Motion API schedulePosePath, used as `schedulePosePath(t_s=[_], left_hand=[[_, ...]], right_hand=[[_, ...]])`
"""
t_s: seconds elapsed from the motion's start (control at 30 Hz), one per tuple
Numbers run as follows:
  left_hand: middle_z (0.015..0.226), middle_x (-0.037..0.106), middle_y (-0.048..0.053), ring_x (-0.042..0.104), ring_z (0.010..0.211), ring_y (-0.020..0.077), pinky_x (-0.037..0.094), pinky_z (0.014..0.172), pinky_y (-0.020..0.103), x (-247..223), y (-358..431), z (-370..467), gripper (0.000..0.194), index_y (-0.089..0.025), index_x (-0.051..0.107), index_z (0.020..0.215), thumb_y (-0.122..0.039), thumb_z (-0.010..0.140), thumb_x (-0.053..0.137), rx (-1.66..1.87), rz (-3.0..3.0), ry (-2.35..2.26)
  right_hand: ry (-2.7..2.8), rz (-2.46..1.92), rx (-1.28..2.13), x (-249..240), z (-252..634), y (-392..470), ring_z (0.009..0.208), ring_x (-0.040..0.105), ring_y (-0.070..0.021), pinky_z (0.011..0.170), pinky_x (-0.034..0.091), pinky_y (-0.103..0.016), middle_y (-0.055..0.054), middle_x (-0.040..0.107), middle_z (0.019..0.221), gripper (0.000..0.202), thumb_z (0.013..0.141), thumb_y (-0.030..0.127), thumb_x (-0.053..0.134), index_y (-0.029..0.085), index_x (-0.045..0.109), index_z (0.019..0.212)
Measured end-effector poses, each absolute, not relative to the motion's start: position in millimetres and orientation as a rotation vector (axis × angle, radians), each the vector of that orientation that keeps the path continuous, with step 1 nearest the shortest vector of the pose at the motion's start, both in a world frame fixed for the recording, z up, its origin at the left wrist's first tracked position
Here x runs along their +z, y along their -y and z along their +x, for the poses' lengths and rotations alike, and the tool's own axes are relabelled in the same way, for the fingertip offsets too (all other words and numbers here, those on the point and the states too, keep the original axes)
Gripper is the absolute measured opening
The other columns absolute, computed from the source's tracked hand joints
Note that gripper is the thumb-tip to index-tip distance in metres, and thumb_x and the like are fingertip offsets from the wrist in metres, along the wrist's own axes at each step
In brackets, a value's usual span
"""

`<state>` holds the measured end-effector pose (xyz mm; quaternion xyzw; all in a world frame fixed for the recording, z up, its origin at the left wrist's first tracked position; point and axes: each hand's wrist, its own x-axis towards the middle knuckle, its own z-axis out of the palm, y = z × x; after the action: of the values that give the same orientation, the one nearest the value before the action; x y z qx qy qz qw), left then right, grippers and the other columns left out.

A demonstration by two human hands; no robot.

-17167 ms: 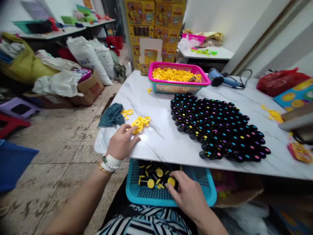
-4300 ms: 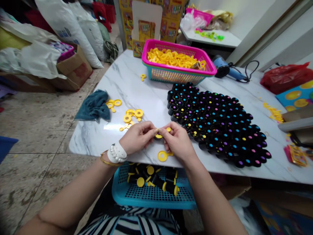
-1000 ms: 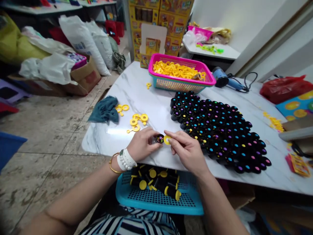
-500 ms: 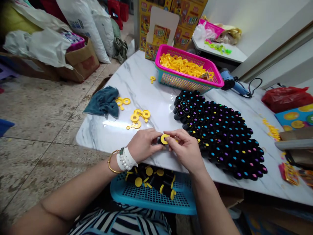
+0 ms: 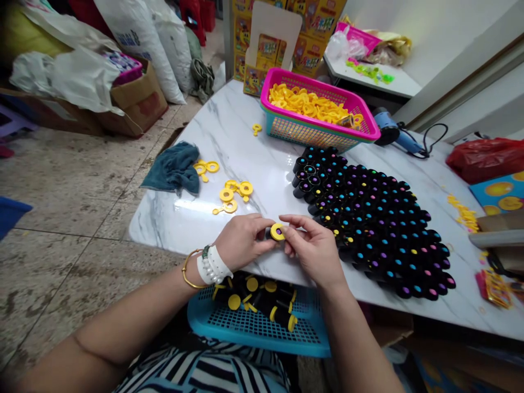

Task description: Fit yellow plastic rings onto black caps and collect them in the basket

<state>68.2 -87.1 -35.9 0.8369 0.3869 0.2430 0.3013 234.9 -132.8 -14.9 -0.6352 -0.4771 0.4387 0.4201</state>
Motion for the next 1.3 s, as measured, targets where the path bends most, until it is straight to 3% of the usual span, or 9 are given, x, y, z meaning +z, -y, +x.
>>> schedulePosePath(t_s=[0.23,0.4,0.63,0.8,0.93,1.03,1.17,1.3], left_hand=[[0.070,0.063,0.001,0.056,0.066,0.0140,0.042,0.064,0.026,-28,85,65,0.021,-0.018,0.071,0.095,-0.031,0.080,0.064,0.621,2.136,-1.003],[0.071,0.065,0.000,0.057,0.062,0.0117,0.043,0.060,0.024,-20,79,63,0.030,-0.017,0.069,0.099,-0.042,0.087,0.057,0.555,1.889,-0.942],[0.080,0.062,-0.001,0.056,0.067,0.0106,0.047,0.069,0.024,-25,83,64,0.033,-0.022,0.056,0.123,-0.028,0.091,0.054,0.655,1.999,-0.813],[0.092,0.057,0.003,0.053,0.066,0.0107,0.049,0.070,0.027,-34,87,63,0.028,-0.019,0.061,0.111,-0.028,0.084,0.063,0.755,2.186,-0.889],[0.098,0.057,0.006,0.056,0.077,0.0139,0.050,0.075,0.028,-37,88,67,0.027,-0.018,0.061,0.110,-0.025,0.084,0.062,0.786,2.247,-0.907],[0.094,0.058,0.005,0.056,0.077,0.0136,0.049,0.077,0.028,-33,86,66,0.025,-0.018,0.065,0.107,-0.025,0.083,0.063,0.748,2.237,-0.889],[0.085,0.064,0.003,0.055,0.067,0.0112,0.048,0.069,0.026,-24,77,62,0.025,-0.020,0.072,0.100,-0.037,0.086,0.059,0.604,2.024,-0.867],[0.062,0.061,-0.001,0.052,0.055,0.0103,0.042,0.055,0.022,-20,69,62,0.030,-0.019,0.073,0.098,-0.038,0.089,0.051,0.463,1.739,-0.857]], right_hand=[[1.261,-1.556,1.310,-8,236,133,0.034,0.048,-0.0092,0.037,0.037,-0.022,0.006,0.054,0.049,0.033,0.085,0.044,0.063,0.017,0.064,0.105],[1.289,-1.560,1.295,-10,234,135,0.039,0.046,-0.0084,0.039,0.034,-0.020,0.009,0.051,0.051,0.030,0.084,0.046,0.064,0.020,0.054,0.097],[1.243,-1.487,1.203,-20,233,138,0.041,0.043,-0.0075,0.039,0.030,-0.018,0.009,0.049,0.052,0.024,0.088,0.043,0.060,0.022,0.049,0.089],[1.131,-1.380,1.414,-19,239,130,0.040,0.049,-0.0076,0.038,0.033,-0.018,0.007,0.056,0.053,0.032,0.082,0.048,0.066,0.019,0.051,0.083],[1.084,-1.379,1.466,-16,240,127,0.039,0.048,-0.0068,0.036,0.033,-0.017,0.007,0.056,0.052,0.036,0.072,0.045,0.075,0.019,0.052,0.082],[1.079,-1.441,1.445,-15,239,125,0.034,0.041,-0.0053,0.034,0.027,-0.016,0.009,0.053,0.047,0.035,0.070,0.043,0.076,0.019,0.052,0.080],[1.046,-1.462,1.486,-16,238,123,0.035,0.039,-0.0046,0.033,0.026,-0.016,0.009,0.051,0.049,0.036,0.069,0.042,0.078,0.018,0.053,0.081],[1.080,-1.455,1.477,-17,239,125,0.036,0.038,-0.0048,0.034,0.026,-0.017,0.011,0.047,0.051,0.034,0.074,0.043,0.074,0.019,0.052,0.086]])
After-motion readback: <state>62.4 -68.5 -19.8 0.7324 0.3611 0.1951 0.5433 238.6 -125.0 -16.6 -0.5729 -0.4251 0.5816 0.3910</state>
